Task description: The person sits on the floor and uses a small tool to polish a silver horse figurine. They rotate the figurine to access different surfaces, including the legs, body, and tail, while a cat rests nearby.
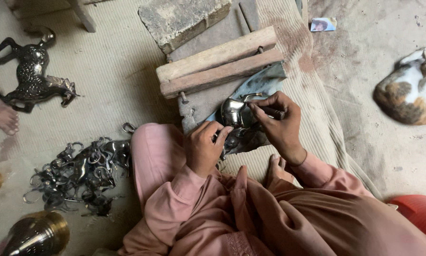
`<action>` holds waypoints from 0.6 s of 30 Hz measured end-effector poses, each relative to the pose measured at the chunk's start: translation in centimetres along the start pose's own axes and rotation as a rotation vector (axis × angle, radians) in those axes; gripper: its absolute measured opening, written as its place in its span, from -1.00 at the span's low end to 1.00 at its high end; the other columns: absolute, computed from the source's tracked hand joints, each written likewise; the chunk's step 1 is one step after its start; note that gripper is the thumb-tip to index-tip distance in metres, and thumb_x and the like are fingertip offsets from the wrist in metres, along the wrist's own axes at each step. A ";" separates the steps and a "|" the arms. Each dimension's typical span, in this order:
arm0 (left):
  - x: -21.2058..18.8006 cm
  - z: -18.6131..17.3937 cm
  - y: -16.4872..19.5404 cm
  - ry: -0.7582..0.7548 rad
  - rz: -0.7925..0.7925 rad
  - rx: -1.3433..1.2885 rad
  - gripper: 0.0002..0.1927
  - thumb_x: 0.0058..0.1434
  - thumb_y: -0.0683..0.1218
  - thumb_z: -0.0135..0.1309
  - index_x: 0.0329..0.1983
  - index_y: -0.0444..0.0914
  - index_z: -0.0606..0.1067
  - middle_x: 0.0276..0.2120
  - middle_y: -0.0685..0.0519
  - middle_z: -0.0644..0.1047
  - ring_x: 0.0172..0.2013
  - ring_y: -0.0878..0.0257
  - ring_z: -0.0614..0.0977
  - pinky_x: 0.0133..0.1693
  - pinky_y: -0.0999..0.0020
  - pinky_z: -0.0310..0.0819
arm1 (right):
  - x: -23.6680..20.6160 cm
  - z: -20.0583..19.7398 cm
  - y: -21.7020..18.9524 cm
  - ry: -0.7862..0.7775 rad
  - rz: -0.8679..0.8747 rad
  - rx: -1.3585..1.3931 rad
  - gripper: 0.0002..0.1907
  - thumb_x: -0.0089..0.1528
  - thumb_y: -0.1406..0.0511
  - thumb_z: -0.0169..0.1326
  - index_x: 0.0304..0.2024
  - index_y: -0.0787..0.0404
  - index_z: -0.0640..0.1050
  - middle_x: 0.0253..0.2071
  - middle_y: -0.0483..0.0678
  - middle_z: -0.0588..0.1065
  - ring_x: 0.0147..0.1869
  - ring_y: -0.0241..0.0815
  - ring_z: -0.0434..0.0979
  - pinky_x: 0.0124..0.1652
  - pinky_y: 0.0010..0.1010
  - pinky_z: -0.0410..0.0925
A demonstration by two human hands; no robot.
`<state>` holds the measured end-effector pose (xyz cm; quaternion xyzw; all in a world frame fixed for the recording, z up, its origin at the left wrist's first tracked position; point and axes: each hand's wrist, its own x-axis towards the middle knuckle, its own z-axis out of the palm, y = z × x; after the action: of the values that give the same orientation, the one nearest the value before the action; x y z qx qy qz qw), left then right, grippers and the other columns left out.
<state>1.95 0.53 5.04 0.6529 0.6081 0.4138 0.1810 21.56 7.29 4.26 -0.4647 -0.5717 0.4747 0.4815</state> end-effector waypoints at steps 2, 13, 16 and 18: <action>0.0 0.0 0.1 -0.011 -0.025 -0.019 -0.77 0.23 -0.06 0.30 -0.42 -0.27 0.53 -0.43 -0.02 0.58 -0.46 0.02 0.62 -0.44 0.18 0.44 | 0.0 0.1 0.2 0.004 0.003 0.036 -0.84 0.31 0.47 0.23 -0.29 0.32 0.47 -0.15 0.04 0.66 -0.11 -0.37 0.63 -0.14 -0.58 0.50; 0.0 0.2 -0.5 -0.035 -0.010 -0.036 -0.77 0.24 -0.06 0.29 -0.40 -0.27 0.52 -0.42 -0.03 0.58 -0.45 0.02 0.62 -0.44 0.19 0.44 | 0.3 0.3 0.3 0.013 0.020 -0.016 -0.81 0.30 0.44 0.29 -0.32 0.33 0.51 -0.29 -0.01 0.63 -0.28 -0.44 0.54 -0.32 -0.63 0.40; 0.0 0.4 -0.8 -0.065 -0.029 -0.050 -0.77 0.25 -0.05 0.28 -0.40 -0.27 0.53 -0.43 0.00 0.59 -0.47 0.12 0.64 -0.46 0.25 0.46 | 0.5 0.2 -0.1 0.004 0.019 0.015 -0.82 0.30 0.41 0.27 -0.32 0.30 0.51 -0.29 -0.03 0.63 -0.23 -0.43 0.61 -0.29 -0.64 0.47; -0.1 0.4 -0.9 -0.060 -0.019 -0.029 -0.77 0.25 -0.05 0.28 -0.40 -0.27 0.53 -0.43 0.01 0.60 -0.47 0.13 0.63 -0.46 0.26 0.45 | 0.4 0.3 -0.3 0.015 0.058 0.040 -0.83 0.30 0.39 0.25 -0.33 0.28 0.50 -0.28 -0.04 0.65 -0.20 -0.43 0.65 -0.29 -0.65 0.49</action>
<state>1.66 0.74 4.07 0.6566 0.6024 0.4011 0.2123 21.24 7.66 4.62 -0.4749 -0.5450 0.4962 0.4809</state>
